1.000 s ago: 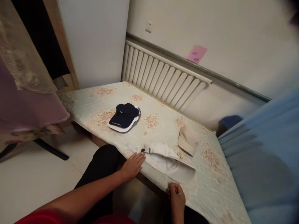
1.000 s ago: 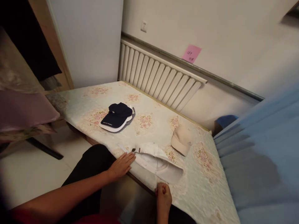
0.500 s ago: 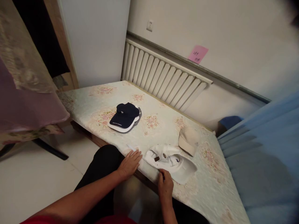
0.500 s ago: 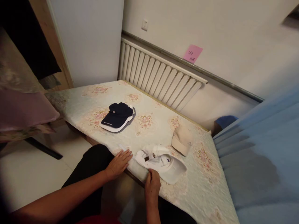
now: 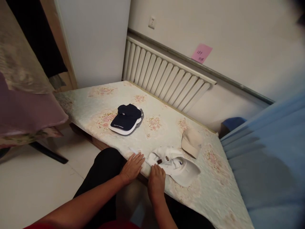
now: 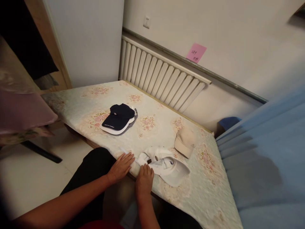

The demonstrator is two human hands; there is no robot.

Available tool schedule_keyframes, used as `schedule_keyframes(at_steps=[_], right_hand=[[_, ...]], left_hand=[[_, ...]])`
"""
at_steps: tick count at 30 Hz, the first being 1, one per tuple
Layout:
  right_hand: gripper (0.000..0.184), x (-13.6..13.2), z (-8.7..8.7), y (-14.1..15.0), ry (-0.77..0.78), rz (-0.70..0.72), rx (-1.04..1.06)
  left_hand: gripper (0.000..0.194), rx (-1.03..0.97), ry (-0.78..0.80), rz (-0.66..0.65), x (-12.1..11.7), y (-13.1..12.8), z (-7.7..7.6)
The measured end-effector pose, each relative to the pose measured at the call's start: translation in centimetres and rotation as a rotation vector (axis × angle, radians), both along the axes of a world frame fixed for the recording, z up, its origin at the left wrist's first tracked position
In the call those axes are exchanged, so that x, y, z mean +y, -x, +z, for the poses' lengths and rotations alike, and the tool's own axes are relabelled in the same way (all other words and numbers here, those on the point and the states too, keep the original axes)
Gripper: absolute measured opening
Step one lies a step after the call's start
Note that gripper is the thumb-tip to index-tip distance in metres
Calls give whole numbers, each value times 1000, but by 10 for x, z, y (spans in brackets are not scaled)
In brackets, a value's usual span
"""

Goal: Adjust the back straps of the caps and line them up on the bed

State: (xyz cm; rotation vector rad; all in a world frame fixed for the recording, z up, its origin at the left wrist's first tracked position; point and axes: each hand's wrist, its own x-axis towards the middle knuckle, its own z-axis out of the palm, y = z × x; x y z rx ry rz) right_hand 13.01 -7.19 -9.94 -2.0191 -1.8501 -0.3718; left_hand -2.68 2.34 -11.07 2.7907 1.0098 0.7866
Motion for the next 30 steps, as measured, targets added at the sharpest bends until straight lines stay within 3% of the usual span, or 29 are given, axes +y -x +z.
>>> schedule_keyframes(at_steps=[6,11,15,21,30], right_hand=[[47,15,-11,11,-16,142,32],[47,18,-12,11,-42,169,98],[48,16,-10,10,-36,157,122],[50,13,-10,11,-42,166,152],[50,12,-5,12,-31,164,156]], left_hand=[[42,-6,-5,4,-1,0,0],[41,-43,40,-25,0,3,5],[34,-170,145,25,-2,5,16],[25,-426,445,91,-2,2,25],[21,-879,1195,360,-1,-20,36]])
